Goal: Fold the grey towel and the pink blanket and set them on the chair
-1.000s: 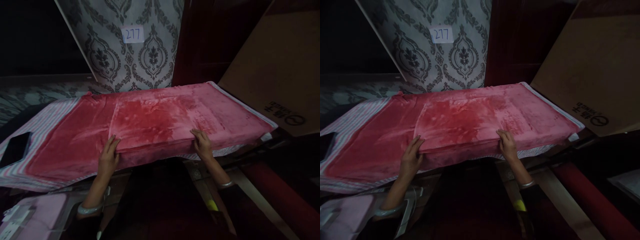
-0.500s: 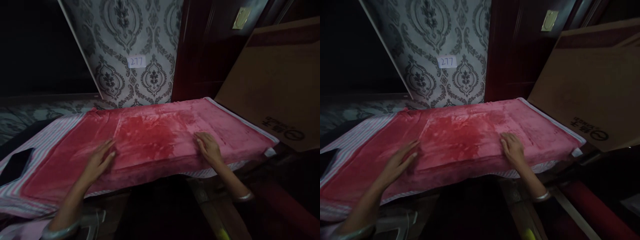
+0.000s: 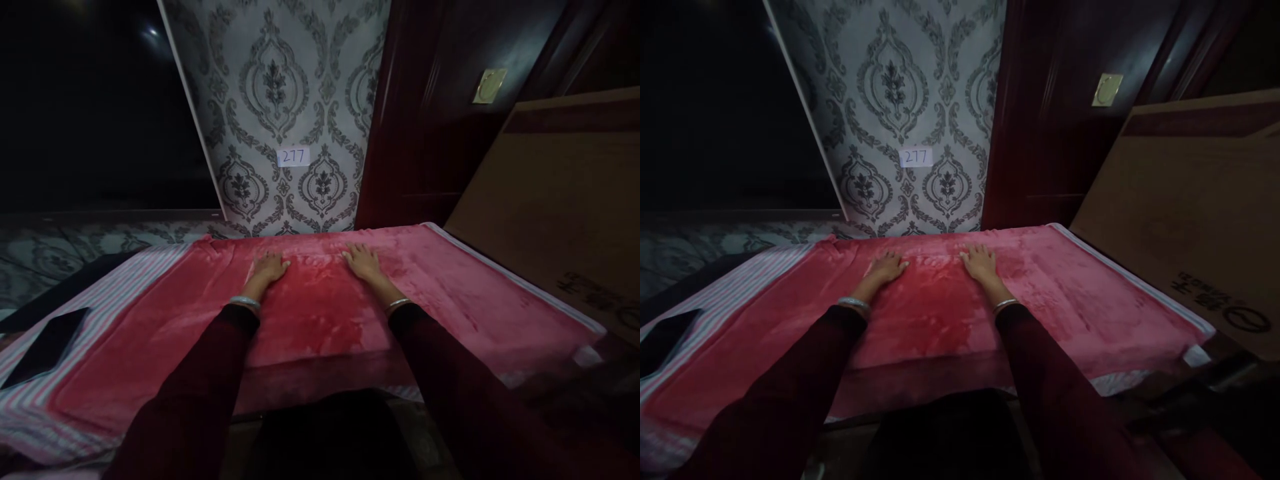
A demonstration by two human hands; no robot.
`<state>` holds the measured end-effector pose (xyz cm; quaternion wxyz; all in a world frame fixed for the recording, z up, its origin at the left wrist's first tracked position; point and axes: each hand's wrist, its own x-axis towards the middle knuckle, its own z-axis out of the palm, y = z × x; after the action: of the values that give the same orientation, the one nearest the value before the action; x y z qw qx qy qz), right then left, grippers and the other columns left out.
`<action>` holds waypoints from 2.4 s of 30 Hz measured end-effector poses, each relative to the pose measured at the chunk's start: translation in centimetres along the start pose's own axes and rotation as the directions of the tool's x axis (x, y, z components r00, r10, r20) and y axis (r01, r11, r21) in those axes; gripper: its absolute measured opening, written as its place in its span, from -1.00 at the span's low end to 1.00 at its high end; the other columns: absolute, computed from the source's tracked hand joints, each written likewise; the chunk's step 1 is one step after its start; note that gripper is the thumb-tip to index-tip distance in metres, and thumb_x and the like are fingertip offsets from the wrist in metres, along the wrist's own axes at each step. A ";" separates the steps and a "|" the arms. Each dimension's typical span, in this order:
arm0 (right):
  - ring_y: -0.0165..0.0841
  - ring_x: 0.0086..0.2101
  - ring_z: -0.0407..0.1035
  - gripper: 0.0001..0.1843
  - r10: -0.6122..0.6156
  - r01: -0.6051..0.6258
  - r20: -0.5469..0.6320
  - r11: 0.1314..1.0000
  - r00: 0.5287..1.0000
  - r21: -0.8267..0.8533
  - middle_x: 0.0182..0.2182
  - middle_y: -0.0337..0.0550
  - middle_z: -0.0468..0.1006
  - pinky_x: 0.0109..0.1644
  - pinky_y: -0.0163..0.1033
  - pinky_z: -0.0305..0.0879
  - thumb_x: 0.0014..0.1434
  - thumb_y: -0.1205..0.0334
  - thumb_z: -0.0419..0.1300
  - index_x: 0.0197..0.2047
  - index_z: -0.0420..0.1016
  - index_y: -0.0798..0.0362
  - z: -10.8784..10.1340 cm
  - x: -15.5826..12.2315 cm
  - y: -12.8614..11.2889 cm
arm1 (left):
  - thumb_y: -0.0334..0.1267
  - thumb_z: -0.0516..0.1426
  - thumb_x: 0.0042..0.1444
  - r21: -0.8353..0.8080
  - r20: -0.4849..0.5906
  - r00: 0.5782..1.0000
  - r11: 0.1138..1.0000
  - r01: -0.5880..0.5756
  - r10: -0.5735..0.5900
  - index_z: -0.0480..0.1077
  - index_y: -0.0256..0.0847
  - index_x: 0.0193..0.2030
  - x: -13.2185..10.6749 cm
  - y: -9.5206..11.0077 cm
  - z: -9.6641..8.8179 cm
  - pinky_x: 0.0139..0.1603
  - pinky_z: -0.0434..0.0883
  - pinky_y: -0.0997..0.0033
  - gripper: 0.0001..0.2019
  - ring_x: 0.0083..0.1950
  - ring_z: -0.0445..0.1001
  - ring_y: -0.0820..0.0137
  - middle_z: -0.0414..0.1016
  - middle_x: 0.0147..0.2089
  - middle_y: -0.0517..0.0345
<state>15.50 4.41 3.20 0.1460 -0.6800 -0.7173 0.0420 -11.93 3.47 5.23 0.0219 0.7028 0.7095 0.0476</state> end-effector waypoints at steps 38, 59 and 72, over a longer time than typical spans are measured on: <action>-0.16 0.34 0.21 -0.39 -0.059 0.066 -0.093 0.994 0.994 0.082 0.34 0.01 0.43 0.43 -0.05 0.09 0.53 0.04 -0.20 0.40 0.38 0.12 4.9 0.1 3.2 | -0.04 -0.17 0.44 -0.046 -0.123 0.987 0.994 0.096 -0.101 0.45 -0.27 0.26 -0.8 -0.9 3.2 0.30 0.36 0.08 -0.46 0.34 0.41 0.04 0.51 0.28 -0.23; -0.05 0.49 -0.10 -0.38 -0.242 0.242 -0.007 0.968 0.970 -0.064 0.54 -0.08 0.02 0.47 0.32 -0.09 0.49 0.02 -0.07 0.55 0.11 -0.15 4.8 -5.4 -4.0 | 0.02 -0.09 0.42 0.027 -0.062 0.975 0.977 -0.214 0.215 0.08 -0.07 0.57 -4.9 4.3 5.5 0.57 -0.21 -0.31 -0.37 0.64 -0.14 0.02 -0.05 0.63 -0.02; -0.06 0.48 -0.08 -0.40 -0.241 0.239 -0.029 0.968 0.970 -0.071 0.53 -0.12 0.04 0.49 0.28 -0.10 0.49 0.01 -0.08 0.53 0.17 -0.15 5.6 -5.3 -3.6 | -0.01 -0.08 0.41 0.030 -0.071 0.973 0.975 -0.219 0.221 0.07 -0.13 0.57 -4.7 4.3 6.0 0.57 -0.20 -0.31 -0.35 0.63 -0.12 0.00 -0.01 0.62 -0.10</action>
<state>10.68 -0.35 -1.98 0.1405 -0.5933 -0.7926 -0.0127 -6.98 -0.98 -0.50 -0.0175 0.7750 0.6281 0.0677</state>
